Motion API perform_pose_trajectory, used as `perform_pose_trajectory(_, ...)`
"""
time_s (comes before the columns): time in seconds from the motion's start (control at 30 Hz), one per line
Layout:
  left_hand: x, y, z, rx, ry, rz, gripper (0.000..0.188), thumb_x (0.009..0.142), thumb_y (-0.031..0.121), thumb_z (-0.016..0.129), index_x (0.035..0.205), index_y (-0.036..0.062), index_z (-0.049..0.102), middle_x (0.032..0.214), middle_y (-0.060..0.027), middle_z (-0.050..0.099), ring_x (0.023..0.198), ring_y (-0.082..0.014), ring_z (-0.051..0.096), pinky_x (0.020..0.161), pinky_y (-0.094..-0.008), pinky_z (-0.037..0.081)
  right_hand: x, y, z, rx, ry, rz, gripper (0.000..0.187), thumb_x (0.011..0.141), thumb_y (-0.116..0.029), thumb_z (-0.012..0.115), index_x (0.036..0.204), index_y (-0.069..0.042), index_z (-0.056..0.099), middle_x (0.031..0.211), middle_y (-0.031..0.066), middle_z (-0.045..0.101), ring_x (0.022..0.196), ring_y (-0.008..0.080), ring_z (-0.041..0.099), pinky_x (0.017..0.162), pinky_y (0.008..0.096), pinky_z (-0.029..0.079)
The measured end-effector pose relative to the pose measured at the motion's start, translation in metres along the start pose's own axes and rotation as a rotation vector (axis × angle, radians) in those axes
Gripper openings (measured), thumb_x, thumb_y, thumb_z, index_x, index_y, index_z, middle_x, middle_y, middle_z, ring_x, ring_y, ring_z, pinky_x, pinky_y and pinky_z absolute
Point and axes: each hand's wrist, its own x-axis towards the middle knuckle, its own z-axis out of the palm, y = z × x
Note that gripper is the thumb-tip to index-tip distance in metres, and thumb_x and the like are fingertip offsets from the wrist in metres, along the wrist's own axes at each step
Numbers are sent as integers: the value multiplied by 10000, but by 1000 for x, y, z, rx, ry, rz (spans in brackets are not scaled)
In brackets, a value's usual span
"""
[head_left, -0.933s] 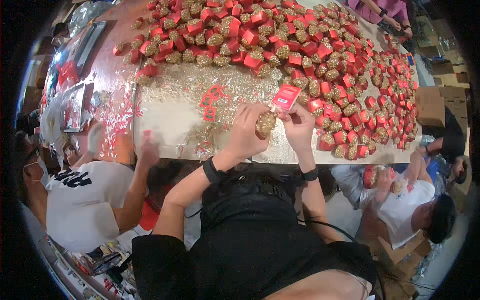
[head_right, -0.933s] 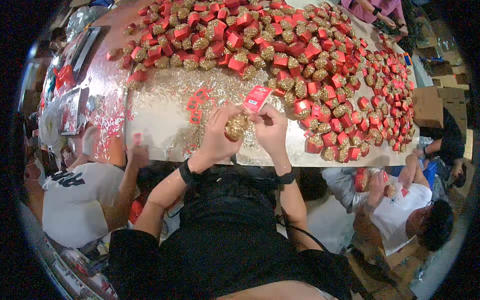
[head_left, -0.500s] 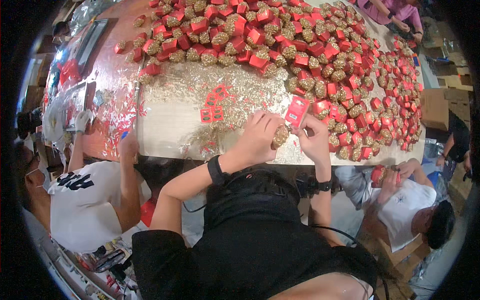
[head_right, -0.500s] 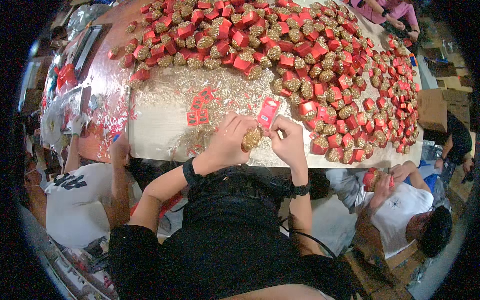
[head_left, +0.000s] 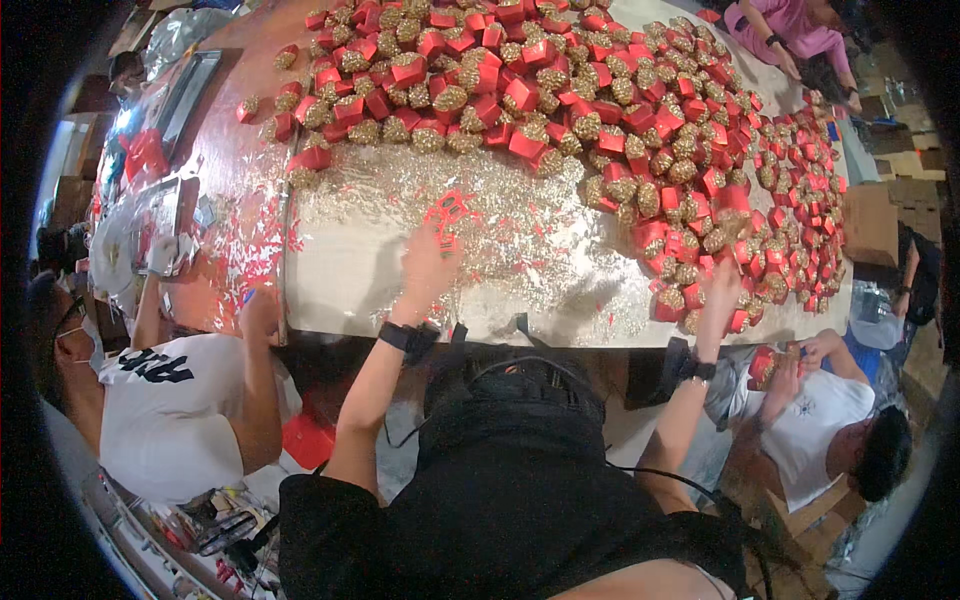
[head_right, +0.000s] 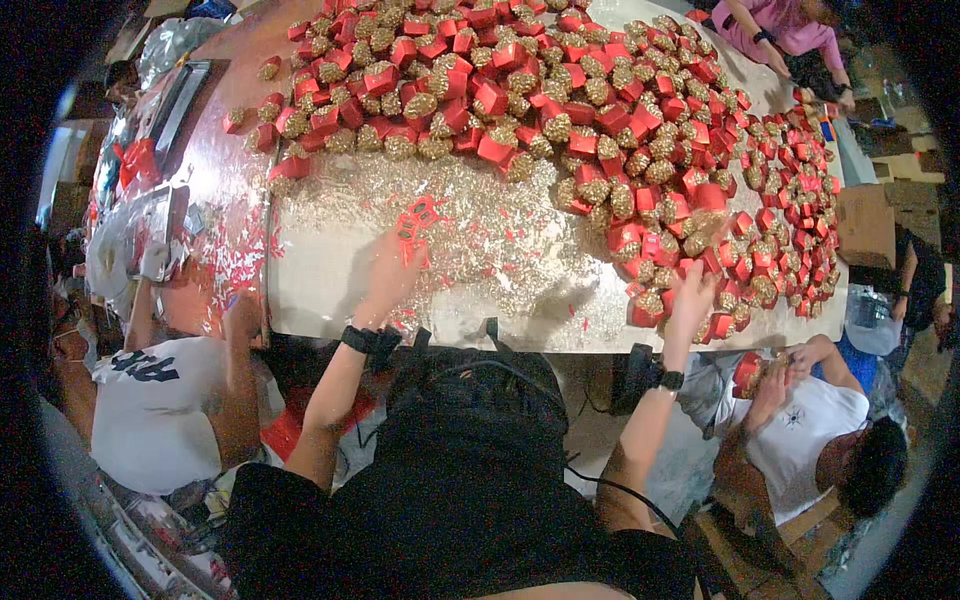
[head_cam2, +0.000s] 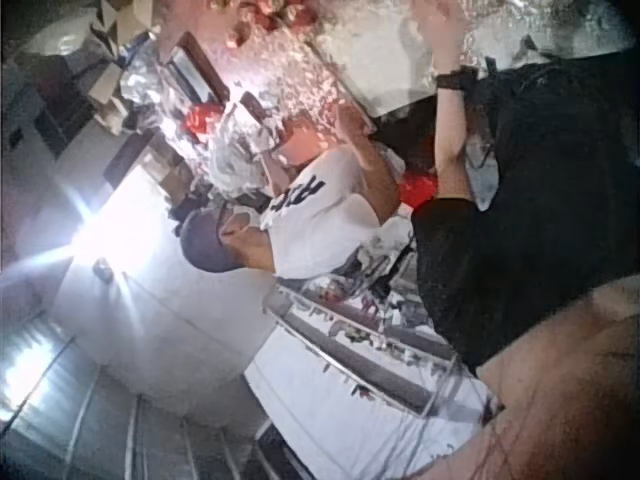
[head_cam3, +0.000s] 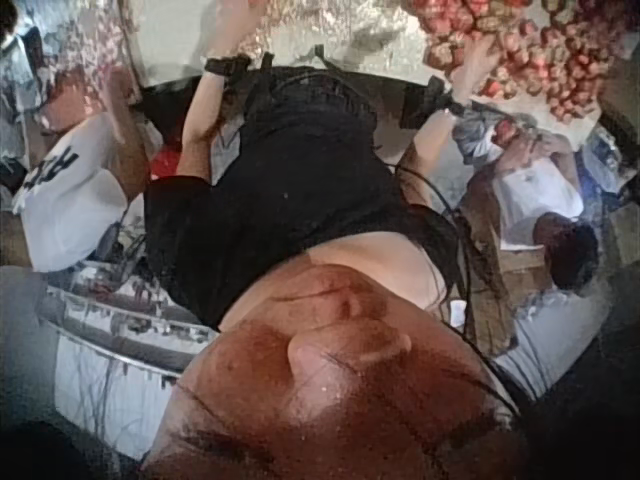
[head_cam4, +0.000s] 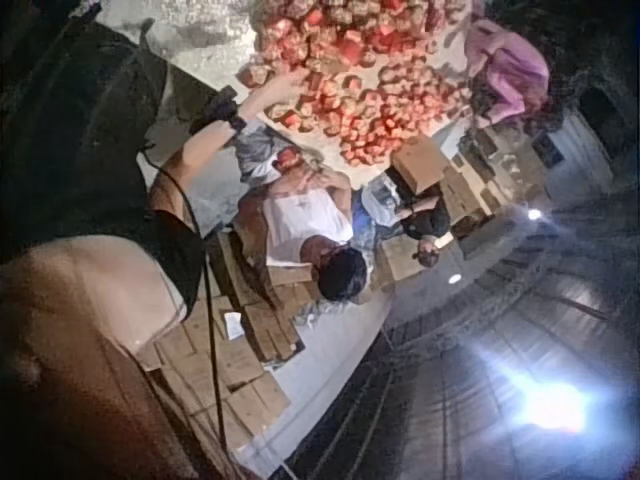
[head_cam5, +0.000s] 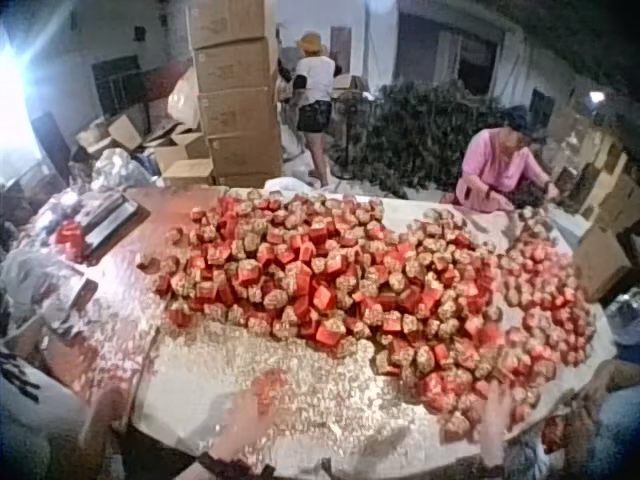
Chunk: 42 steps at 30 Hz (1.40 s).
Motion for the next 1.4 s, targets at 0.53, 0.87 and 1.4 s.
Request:
perform_pose_trajectory(0.53, -9, -51, 27, -773, 137, -123, 205, 863, 85, 679, 1011, -5, 568, 888, -115, 662, 804, -148, 633, 668, -288, 506, -171, 72, 261, -286, -1300, -198, 446, 889, -250, 658, 1230, 6, 529, 1050, 113, 660, 934, 197, 643, 800, 327, 507)
perform_pose_trajectory(0.87, 34, 51, 5, -853, -255, 222, 175, 864, 137, 678, 956, 11, 598, 846, -119, 678, 793, -175, 652, 699, -302, 509, -136, 37, 182, -324, -1351, 245, 196, 944, -179, 581, 1014, -26, 681, 918, 69, 693, 641, 89, 597, 587, 269, 496)
perform_pose_trajectory(1.4, 163, 137, 101, -265, 73, 154, 781, 619, 367, 813, 1157, -24, 403, 1164, -268, 495, 1055, -413, 491, 919, -468, 407, -81, 28, 98, 656, -432, 541, 232, 926, -32, 584, 1144, 50, 583, 1164, 108, 593, 995, 183, 611, 937, 276, 505)
